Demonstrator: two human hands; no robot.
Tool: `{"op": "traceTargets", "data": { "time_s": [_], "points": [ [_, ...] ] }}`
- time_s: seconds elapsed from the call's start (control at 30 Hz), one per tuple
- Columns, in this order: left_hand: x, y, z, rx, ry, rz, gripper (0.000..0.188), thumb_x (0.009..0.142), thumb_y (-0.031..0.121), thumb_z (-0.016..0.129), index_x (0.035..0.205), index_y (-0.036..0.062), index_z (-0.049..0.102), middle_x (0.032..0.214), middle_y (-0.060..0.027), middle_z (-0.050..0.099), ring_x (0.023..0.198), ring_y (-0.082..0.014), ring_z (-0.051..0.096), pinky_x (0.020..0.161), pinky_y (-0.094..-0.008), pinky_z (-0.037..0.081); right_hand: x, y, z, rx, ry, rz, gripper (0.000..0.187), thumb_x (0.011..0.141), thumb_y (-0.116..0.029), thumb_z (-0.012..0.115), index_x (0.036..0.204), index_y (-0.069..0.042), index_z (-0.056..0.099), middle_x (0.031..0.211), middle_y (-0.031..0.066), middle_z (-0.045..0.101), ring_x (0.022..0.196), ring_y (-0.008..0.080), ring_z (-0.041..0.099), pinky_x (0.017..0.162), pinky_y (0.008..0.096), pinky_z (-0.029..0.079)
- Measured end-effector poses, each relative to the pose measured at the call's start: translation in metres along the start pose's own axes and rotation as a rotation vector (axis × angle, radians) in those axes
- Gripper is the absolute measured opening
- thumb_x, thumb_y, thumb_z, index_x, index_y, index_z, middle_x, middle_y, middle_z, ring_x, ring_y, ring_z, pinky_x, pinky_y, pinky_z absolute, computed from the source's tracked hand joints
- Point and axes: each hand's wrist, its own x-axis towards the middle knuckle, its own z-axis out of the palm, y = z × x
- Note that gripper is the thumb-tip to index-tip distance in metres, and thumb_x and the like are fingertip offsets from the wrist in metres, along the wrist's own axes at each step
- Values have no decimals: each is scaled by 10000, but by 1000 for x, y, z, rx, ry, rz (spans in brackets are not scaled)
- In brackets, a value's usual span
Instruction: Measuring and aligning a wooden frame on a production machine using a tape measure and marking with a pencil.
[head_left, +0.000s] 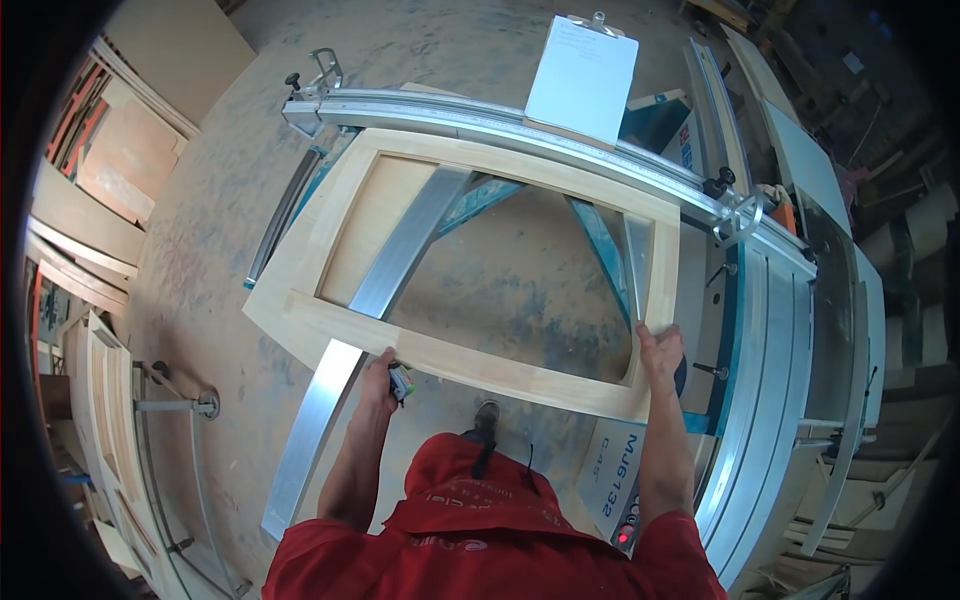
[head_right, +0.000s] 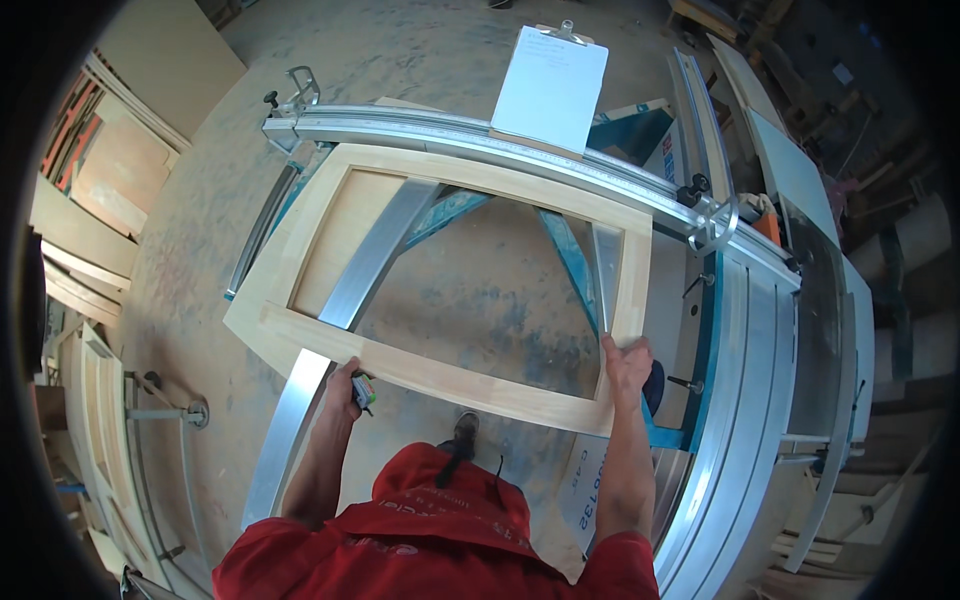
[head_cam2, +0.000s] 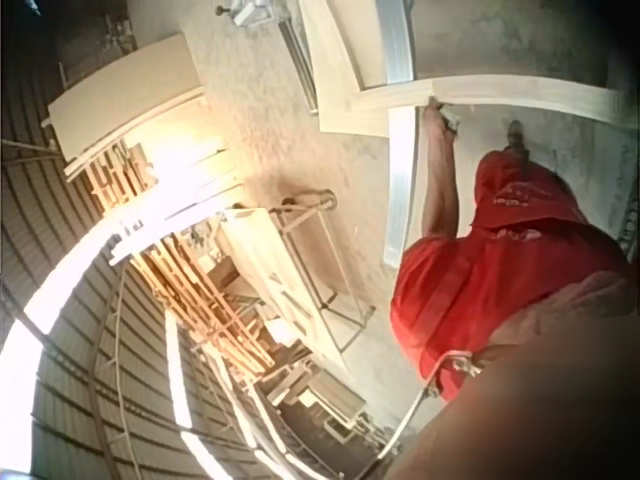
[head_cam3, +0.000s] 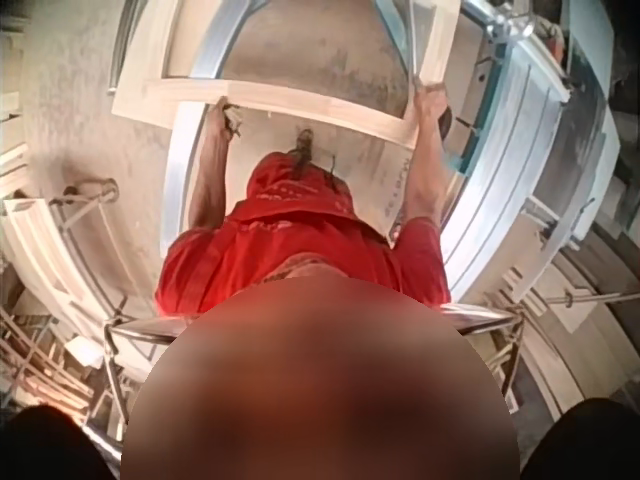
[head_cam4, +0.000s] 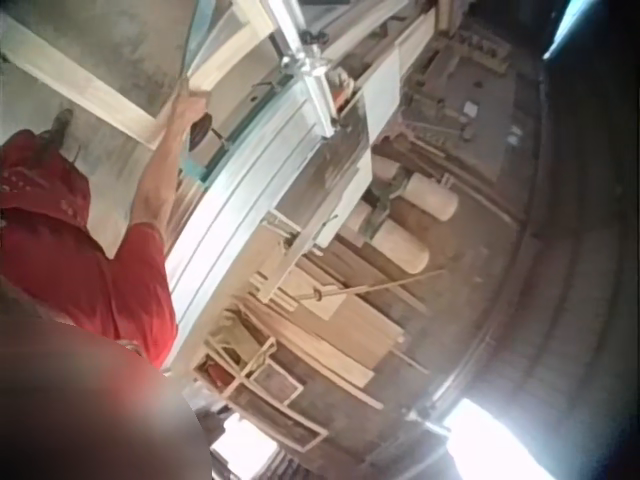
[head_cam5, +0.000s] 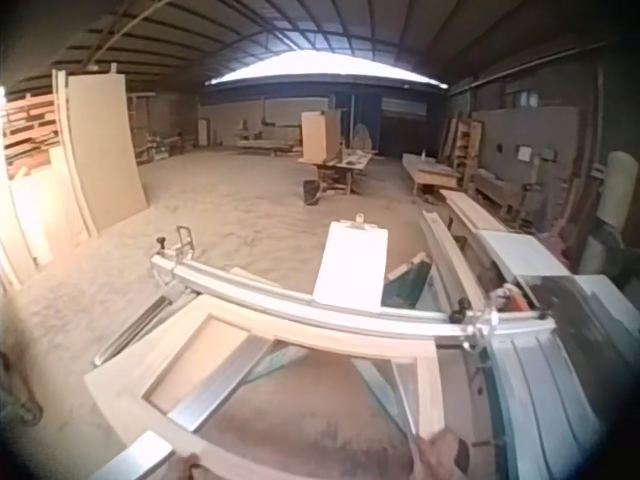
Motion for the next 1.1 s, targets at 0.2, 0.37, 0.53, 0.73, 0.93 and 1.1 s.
{"op": "traceTargets", "data": {
  "time_s": [0.2,0.37,0.53,0.73,0.93,1.1],
  "points": [
    [15,5,1,-84,145,-7,335,1037,311,679,1079,-18,635,878,-94,674,709,-194,677,600,-367,553,-5,5,4,55,-10,-49,720,760,-523,851,1093,88,666,1055,333,709,1031,494,695,919,521,538],
    [15,-12,-33,-130,146,-13,361,1059,372,647,1083,12,630,957,-109,710,740,-198,664,654,-351,550,-22,4,18,-47,-27,-18,756,793,-527,829,1172,100,640,1097,333,709,1047,479,695,928,520,527],
    [27,-40,-115,-529,255,-49,453,1088,477,559,1075,26,604,994,-154,728,698,-227,640,636,-362,542,-50,3,32,-45,-4,-32,727,805,-523,820,1155,89,645,1119,323,706,1046,483,686,936,523,527],
    [36,-30,-127,-637,352,4,439,1105,459,526,1085,26,594,980,-159,732,669,-249,637,610,-385,561,-67,10,23,44,-64,-30,783,824,-537,803,1242,100,622,1176,337,698,1086,483,680,970,522,519],
    [47,-6,-157,-436,332,117,404,1107,407,525,1089,11,602,946,-165,728,687,-261,650,624,-400,572,-86,-2,7,52,-46,27,833,828,-547,793,1290,119,598,1223,345,685,1123,487,667,1004,522,507],
    [3,-5,-140,-359,267,55,457,1100,397,550,1211,-42,607,927,-144,714,729,-248,658,615,-403,563,-79,-8,5,-2,-52,3,853,833,-530,791,1332,129,581,1238,340,680,1146,480,657,1029,525,494]
  ]
}}
